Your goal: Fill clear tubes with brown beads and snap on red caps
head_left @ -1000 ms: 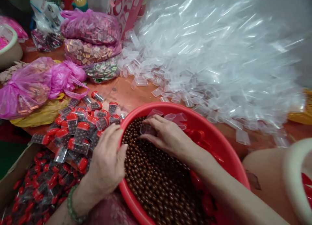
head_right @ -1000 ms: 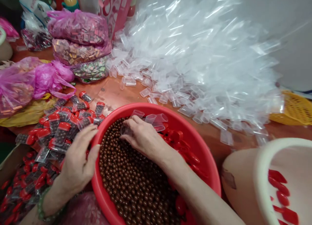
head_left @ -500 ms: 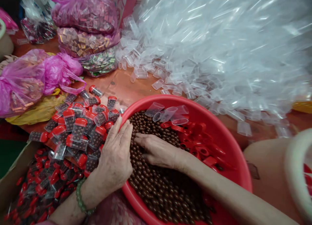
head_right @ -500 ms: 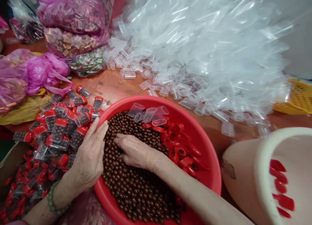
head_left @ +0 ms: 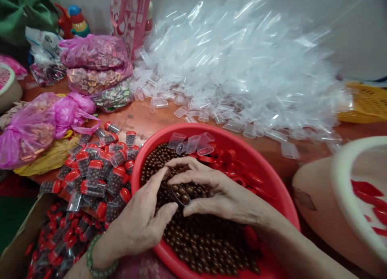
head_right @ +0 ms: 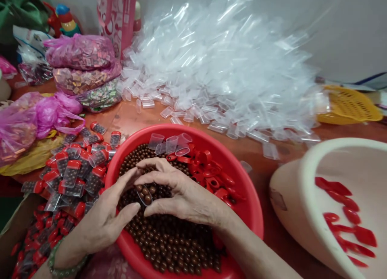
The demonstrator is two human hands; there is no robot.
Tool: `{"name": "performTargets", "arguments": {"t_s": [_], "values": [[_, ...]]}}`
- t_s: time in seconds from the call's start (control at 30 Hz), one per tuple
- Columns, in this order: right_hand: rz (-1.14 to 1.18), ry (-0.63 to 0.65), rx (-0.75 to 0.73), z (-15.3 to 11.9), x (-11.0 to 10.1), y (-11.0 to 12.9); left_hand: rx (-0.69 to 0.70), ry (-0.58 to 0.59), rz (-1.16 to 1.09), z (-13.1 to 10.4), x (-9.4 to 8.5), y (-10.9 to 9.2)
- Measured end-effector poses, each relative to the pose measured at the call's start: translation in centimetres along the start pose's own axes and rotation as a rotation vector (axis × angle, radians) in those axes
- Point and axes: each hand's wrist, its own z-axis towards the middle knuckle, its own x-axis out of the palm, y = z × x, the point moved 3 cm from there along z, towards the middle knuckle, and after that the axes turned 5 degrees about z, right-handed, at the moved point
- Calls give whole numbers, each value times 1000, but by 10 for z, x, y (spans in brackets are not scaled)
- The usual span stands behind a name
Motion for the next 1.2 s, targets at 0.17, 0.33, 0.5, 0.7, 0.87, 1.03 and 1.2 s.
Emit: {"name": "performTargets", "arguments": {"t_s": [0.17, 0.33, 0.5, 0.7, 0.87, 1.03, 1.2], "values": [[64, -41, -25, -9, -1, 6, -102, 173, -447, 15, 12, 1], [104, -80, -62, -17, 0, 9, -118, 221, -567, 18, 18, -3], [137, -191, -111, -23, -2, 11, -146, 207, -536, 22, 18, -6], [139, -285, -106, -29, -4, 9, -258, 124, -722, 29, 19, 2], [-15, -216, 6, -45, -12, 4, -150, 94, -521, 25, 10, -6], [-186, -413, 92, -75, -39, -5, -27, 137, -346, 20, 3, -13], [-385, -622, 153, -100, -59, -15, -56, 169, -350, 26, 5, -9]]}}
